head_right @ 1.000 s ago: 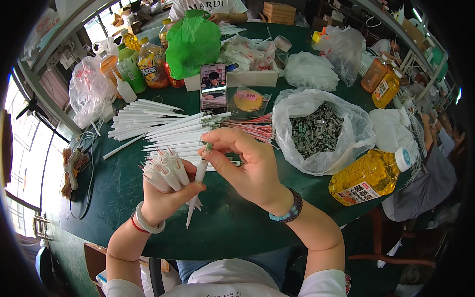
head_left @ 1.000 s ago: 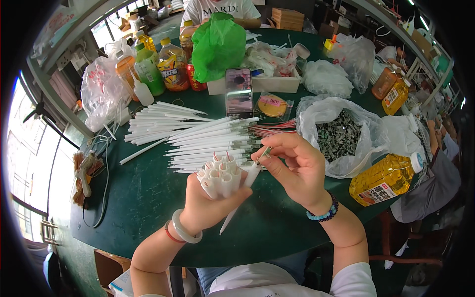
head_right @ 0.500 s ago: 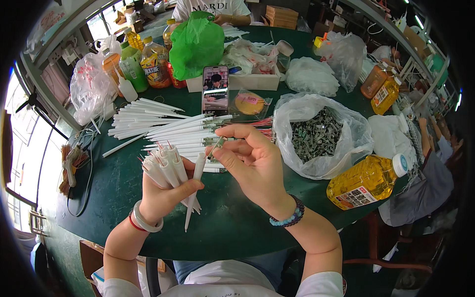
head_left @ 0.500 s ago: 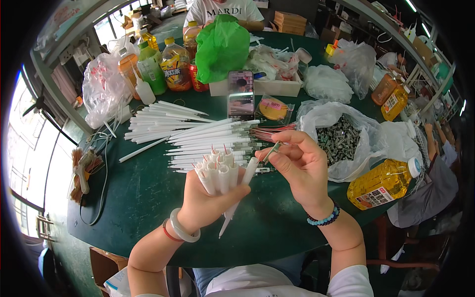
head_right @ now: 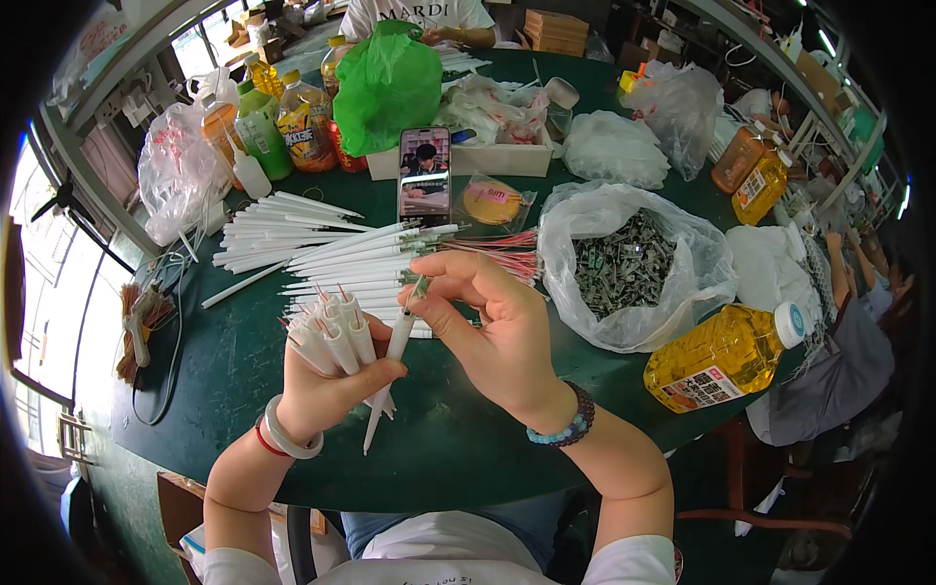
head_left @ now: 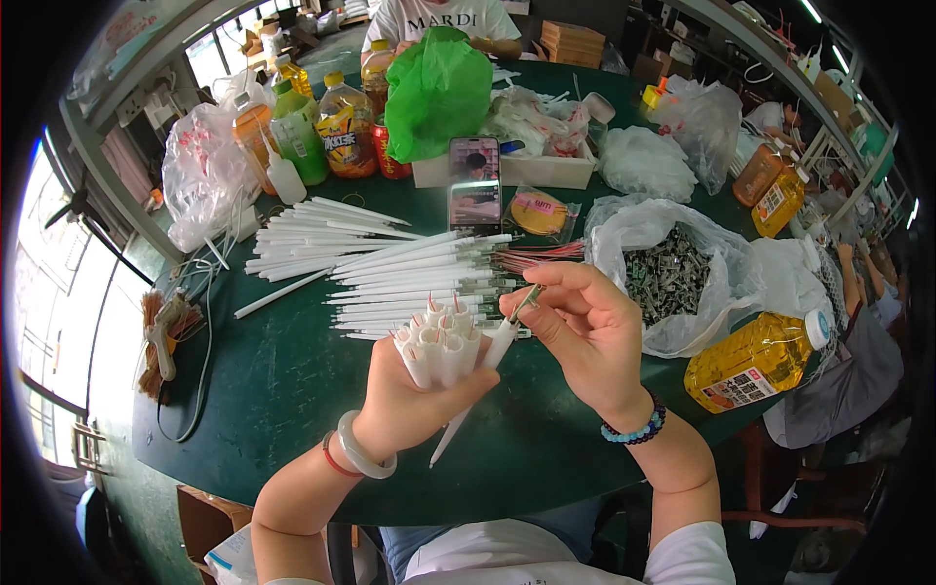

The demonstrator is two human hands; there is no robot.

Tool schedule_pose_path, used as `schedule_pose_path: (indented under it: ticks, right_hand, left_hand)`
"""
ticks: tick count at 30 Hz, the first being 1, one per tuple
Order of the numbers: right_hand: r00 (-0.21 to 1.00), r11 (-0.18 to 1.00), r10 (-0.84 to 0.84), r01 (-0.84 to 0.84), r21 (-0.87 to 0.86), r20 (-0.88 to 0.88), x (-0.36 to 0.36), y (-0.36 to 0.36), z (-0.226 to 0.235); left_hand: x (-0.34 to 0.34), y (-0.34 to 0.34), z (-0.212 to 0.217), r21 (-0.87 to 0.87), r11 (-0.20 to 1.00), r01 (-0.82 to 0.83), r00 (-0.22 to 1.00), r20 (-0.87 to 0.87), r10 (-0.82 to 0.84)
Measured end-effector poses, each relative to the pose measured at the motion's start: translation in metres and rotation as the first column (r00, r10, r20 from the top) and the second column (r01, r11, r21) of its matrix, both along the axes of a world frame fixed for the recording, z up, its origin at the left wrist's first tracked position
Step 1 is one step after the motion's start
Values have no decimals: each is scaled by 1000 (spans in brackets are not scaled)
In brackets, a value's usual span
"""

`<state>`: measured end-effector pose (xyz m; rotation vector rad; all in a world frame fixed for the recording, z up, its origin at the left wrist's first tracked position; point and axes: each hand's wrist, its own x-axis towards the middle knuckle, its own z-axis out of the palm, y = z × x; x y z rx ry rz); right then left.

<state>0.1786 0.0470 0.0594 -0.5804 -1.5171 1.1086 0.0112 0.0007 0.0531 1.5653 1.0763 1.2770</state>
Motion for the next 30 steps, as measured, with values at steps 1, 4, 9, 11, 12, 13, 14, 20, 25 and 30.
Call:
schedule_pose_path:
  ticks: [1,4,9,11,12,13,14,20,25,30]
  right_hand:
    - [1000,1000,6,-6,20,3,0,0,0]
    - [1000,999,18,-18,-31,-19,0,-1,2]
    - [997,996,24,-30,88,69,3,-1,0]
    - [997,979,13,-29,201,79,4,1,-1]
    - [992,991,124,-124,57,5,5,4,0]
    - [972,971,220,-227,-79,-84,6,5,1]
    - [972,971,220,-226,-79,-83,6,5,0]
    - [992,972,104,-115,203,66,-2,-3,-5]
    - [992,974,98,-80,211,-75,-10,-7,-20]
    - [965,981,181,-163,108,-187,-10,-4,-26]
  left_hand:
    - [0,0,-1,1,1000,1,1000,6,-1]
    - [0,-1,-1,15,1000,-4,1000,-9,4]
    - [0,-3,2,77,997,-21,999,-46,25]
    - [-1,-4,3,110,993,-34,998,-46,39]
    - [-2,-4,4,109,994,-24,998,-53,30]
    - [-3,-4,4,109,994,-13,998,-60,20]
    - [-2,-4,4,109,994,-13,998,-59,19]
    - [-4,-4,7,84,996,-5,999,-36,8]
    - [-5,-4,5,125,986,-113,990,-70,122]
    - [-6,-4,6,263,955,-135,958,-212,194]
